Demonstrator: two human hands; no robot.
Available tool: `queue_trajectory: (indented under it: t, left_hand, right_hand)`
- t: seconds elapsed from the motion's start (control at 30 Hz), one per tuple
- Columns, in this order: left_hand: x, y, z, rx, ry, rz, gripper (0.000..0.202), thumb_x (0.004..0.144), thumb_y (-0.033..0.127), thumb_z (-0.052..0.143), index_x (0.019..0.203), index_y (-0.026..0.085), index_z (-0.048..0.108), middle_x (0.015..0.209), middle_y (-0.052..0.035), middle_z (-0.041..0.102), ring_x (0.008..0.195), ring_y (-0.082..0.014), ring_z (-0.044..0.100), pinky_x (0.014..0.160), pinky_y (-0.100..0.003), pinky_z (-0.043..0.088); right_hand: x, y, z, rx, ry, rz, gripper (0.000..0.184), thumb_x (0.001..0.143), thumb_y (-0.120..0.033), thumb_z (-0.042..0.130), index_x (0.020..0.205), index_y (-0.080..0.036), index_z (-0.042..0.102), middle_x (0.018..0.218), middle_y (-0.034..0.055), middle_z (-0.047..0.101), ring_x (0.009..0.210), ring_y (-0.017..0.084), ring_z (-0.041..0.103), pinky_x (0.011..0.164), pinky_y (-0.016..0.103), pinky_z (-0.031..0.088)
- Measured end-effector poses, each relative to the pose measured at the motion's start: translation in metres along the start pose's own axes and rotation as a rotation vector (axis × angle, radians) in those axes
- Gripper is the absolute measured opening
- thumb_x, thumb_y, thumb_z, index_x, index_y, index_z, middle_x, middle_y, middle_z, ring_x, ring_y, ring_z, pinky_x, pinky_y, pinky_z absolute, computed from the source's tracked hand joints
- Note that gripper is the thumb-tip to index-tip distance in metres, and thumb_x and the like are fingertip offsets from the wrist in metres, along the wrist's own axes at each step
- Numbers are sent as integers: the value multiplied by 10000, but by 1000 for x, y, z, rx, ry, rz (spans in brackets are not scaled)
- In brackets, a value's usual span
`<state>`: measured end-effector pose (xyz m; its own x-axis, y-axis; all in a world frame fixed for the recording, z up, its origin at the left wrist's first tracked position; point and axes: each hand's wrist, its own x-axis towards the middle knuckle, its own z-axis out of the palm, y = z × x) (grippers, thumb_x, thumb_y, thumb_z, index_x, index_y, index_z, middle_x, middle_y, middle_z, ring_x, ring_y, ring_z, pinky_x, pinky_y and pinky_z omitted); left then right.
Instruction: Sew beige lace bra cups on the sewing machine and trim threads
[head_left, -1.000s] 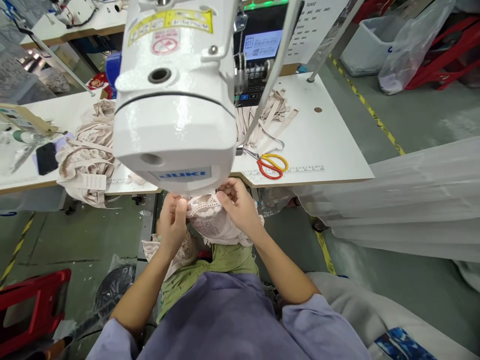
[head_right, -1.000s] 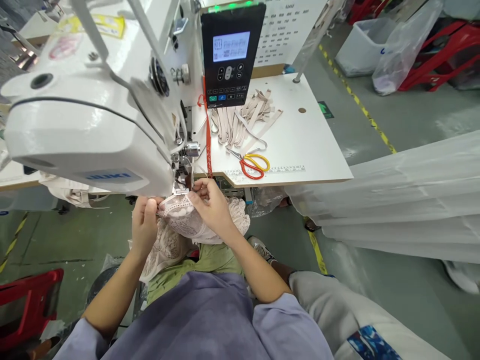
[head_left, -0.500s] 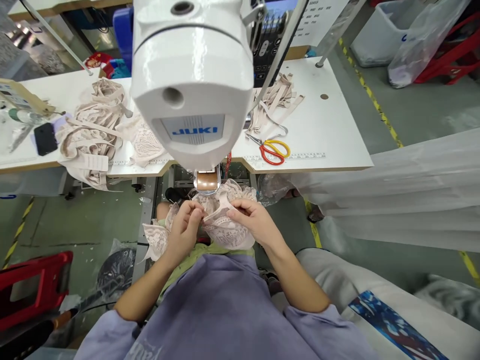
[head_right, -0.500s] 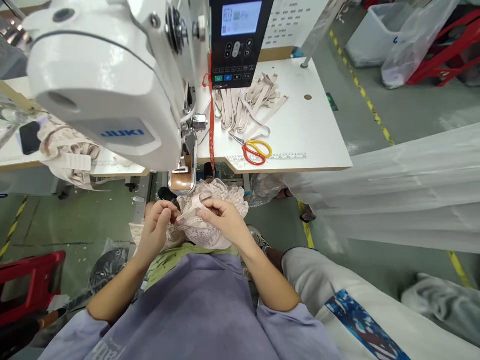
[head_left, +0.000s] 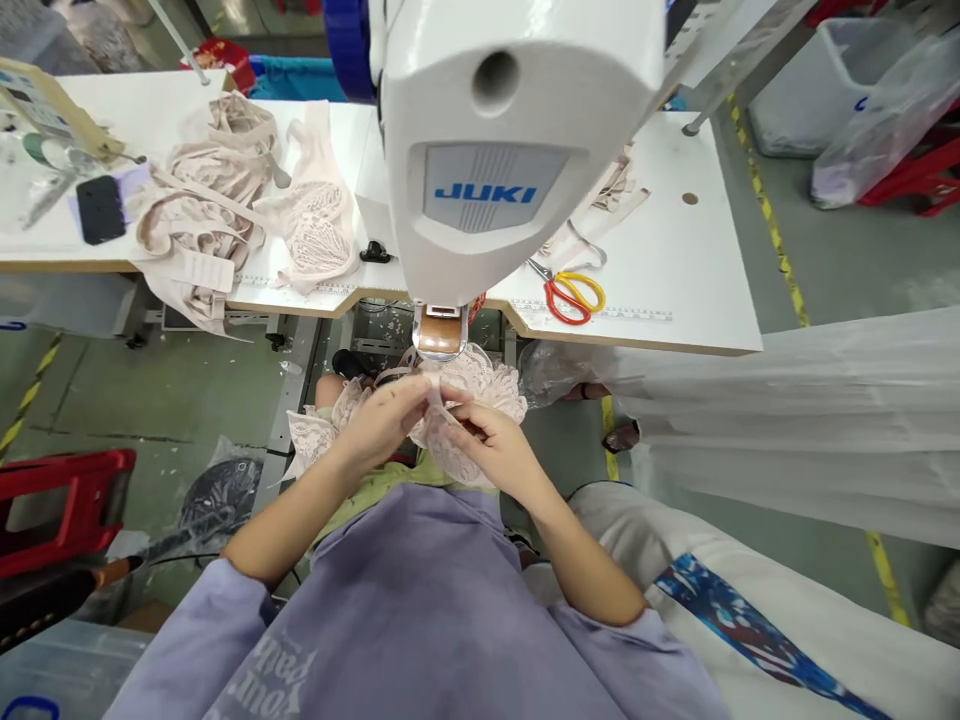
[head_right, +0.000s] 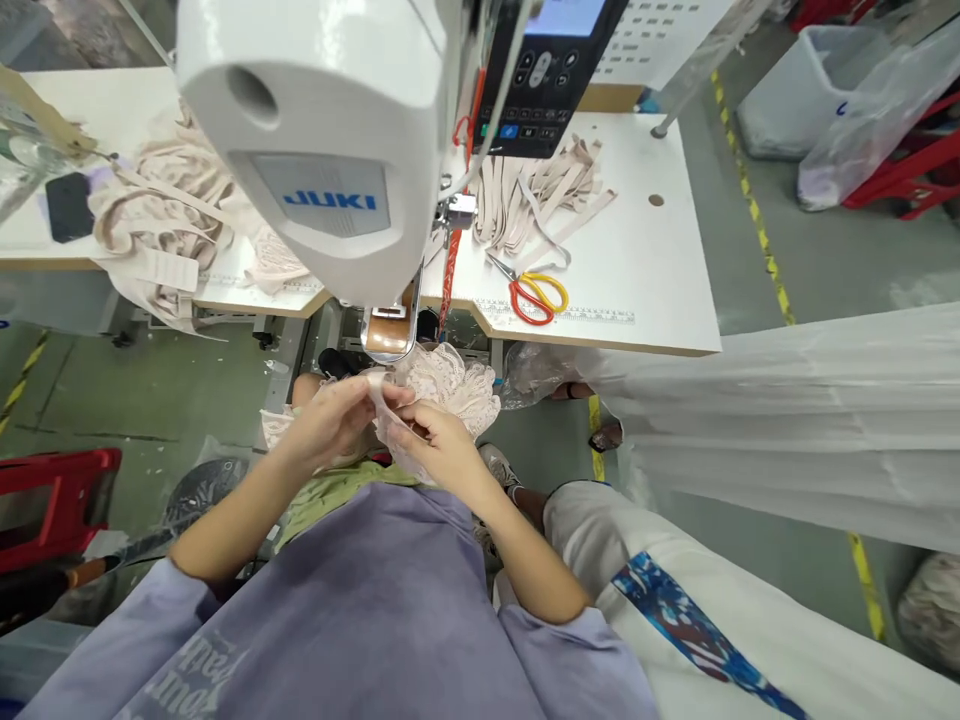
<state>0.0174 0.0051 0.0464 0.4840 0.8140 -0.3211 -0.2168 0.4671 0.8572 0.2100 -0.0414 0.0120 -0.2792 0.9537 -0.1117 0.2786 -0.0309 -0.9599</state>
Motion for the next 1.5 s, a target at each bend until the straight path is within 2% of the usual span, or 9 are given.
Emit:
queue_trajectory:
  t: [0.17, 0.33, 0.5, 0.63, 0.8, 0.9, 1.03, 1.37, 1.5]
  left_hand:
    - [-10, 79, -39, -200, 222, 232, 335, 1037, 278, 459, 769, 163, 624, 550, 65, 535, 553, -69, 577, 713, -243, 538]
    - [-21, 138, -110, -350, 397, 412, 462, 1101, 229, 145, 831, 155, 512, 545, 121, 487, 524, 16, 471, 671, -128, 385]
    - [-28, 145, -189, -390, 561, 454, 402, 1123, 259, 191, 869, 179, 492, 555, 127, 522, 467, -15, 432, 587, -156, 368]
    - [-29, 130, -222, -362, 710, 485, 371, 1120, 236, 219, 839, 184, 455, 498, 139, 427, 414, -24, 299, 517, -151, 315]
    - [-20, 73, -163, -106, 590, 230, 264, 1038, 317, 487, 817, 188, 553, 474, 122, 261, 417, -65, 166, 417, -191, 191]
    - [-16, 28, -97, 267, 312, -39, 236, 885, 375, 713, 792, 177, 626, 557, 81, 410, 458, -59, 299, 446, -208, 239]
    - [-18, -7, -42, 600, 76, -8, 291, 896, 416, 653, 771, 154, 646, 623, 45, 495, 541, -79, 393, 523, -228, 292]
    - [-10, -7, -32, 993, -58, 40, 348, 967, 421, 502, 725, 183, 580, 610, 23, 506, 577, -130, 452, 558, -257, 307]
    - [-14, -25, -37, 948, 232, 232, 205, 892, 384, 627, 911, 188, 684, 936, -87, 682, 895, -229, 605, 791, -324, 450]
  right_hand:
    - [-7, 33, -4, -456, -119, -88, 379, 1054, -403, 351, 969, -196, 656, 877, 73, 673, 808, 195, 609, 729, 314, 438]
    - [-17, 46, -20, -484, -180, -105, 341, 1051, -383, 397, 945, -208, 670, 840, 55, 661, 839, 196, 598, 775, 315, 443]
    - [-17, 55, -34, -204, -124, -1, 304, 1004, -441, 501, 958, -224, 710, 1028, 64, 700, 971, 199, 637, 853, 317, 481]
    - [-15, 71, -21, -17, 214, 138, 291, 931, -484, 604, 990, -207, 675, 960, 49, 700, 856, 178, 638, 774, 298, 482]
    - [-9, 72, 19, 78, 672, 95, 315, 896, -435, 657, 1101, -220, 555, 847, -3, 636, 693, 128, 571, 674, 260, 453]
    - [1, 53, 31, 42, 348, 115, 242, 911, -439, 622, 973, -206, 634, 790, 5, 630, 619, 123, 518, 603, 259, 417]
    - [15, 21, 26, 139, 119, 130, 328, 925, -489, 580, 1044, -204, 692, 888, 39, 691, 684, 143, 568, 636, 270, 455]
    - [25, -6, 2, -224, -92, 18, 176, 932, -365, 610, 933, -233, 725, 796, 3, 691, 702, 149, 581, 677, 268, 422]
    - [36, 18, 6, -87, 89, 97, 169, 922, -363, 569, 888, -213, 640, 787, 7, 651, 682, 155, 554, 654, 273, 434]
